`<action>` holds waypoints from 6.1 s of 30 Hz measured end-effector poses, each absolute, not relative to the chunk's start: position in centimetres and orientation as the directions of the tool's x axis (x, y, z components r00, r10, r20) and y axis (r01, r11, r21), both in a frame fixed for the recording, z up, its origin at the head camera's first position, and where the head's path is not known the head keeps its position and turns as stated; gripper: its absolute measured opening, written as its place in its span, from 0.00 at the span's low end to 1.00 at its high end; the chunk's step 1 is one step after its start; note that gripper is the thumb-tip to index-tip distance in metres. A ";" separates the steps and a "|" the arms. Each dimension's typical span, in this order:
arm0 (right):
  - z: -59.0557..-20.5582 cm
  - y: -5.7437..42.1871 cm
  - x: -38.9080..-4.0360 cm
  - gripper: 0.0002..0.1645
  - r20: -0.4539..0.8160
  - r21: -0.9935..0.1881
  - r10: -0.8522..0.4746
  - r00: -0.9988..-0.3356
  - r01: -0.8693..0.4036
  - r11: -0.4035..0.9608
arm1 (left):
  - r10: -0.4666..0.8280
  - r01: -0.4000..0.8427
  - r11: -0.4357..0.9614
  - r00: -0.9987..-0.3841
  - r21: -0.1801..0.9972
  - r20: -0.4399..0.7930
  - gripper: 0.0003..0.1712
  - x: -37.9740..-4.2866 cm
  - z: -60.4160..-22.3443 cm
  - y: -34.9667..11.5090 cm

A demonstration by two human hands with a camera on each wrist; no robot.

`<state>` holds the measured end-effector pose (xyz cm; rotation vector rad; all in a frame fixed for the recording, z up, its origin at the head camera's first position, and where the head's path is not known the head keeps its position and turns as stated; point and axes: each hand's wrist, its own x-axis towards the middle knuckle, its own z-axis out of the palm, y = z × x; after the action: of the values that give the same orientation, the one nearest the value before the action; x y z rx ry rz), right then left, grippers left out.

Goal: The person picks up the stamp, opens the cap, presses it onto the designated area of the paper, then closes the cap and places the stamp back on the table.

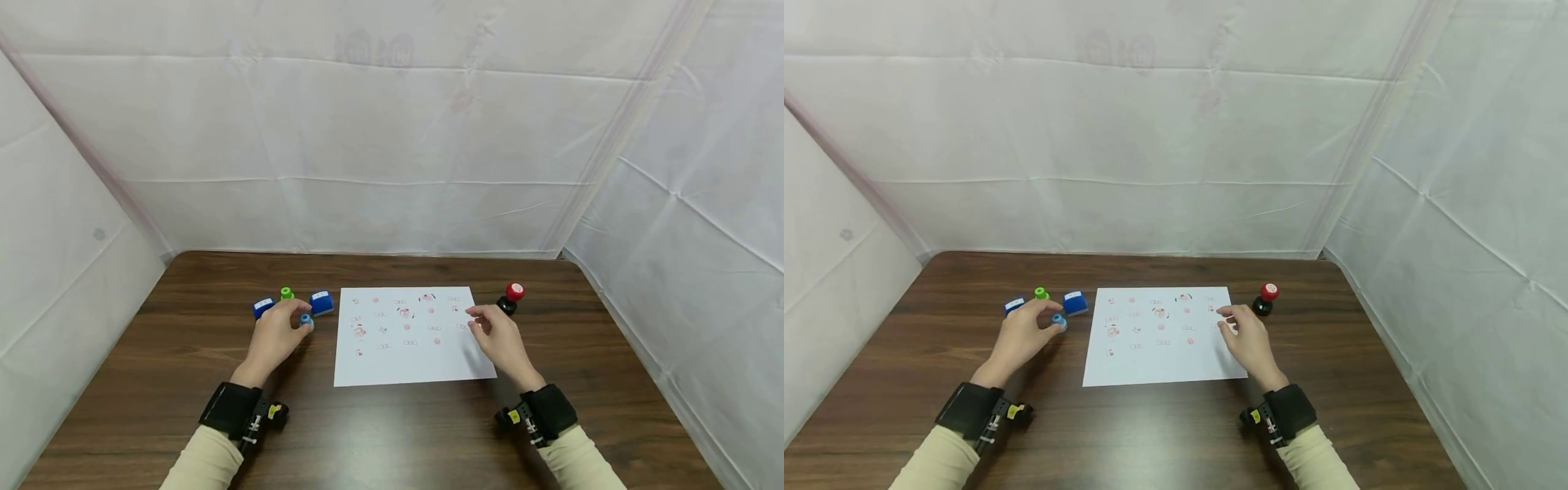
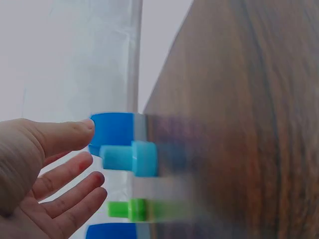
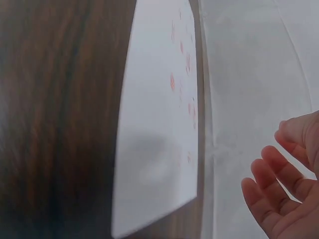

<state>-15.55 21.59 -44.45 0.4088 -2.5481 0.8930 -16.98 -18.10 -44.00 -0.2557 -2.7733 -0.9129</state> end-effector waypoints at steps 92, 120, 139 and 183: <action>-42.6 21.3 -17.6 0.18 0.405 -0.655 0.028 -0.914 -0.269 0.707 | 0.130 0.407 0.512 -0.907 0.756 0.400 0.11 -13.4 -44.0 -8.7; -41.2 13.3 -12.3 0.19 0.032 -0.988 -0.168 -0.985 -0.057 0.140 | 0.163 0.317 0.261 -0.946 0.912 0.281 0.28 -13.0 -43.6 -6.3; -40.5 13.3 -11.8 0.18 0.005 -0.972 -0.165 -0.986 -0.043 0.229 | 0.167 0.260 0.248 -0.960 0.933 0.223 0.25 -11.5 -41.8 -6.8; -42.9 13.3 -12.3 0.19 0.086 -0.971 -0.235 -0.968 -0.135 0.198 | 0.243 0.484 0.287 -0.871 0.827 0.426 0.25 -12.0 -43.3 -8.6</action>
<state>-12.27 13.26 -42.88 0.3863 -2.4926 2.0057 -11.97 -8.59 -43.26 -0.6731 -2.3362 -1.6219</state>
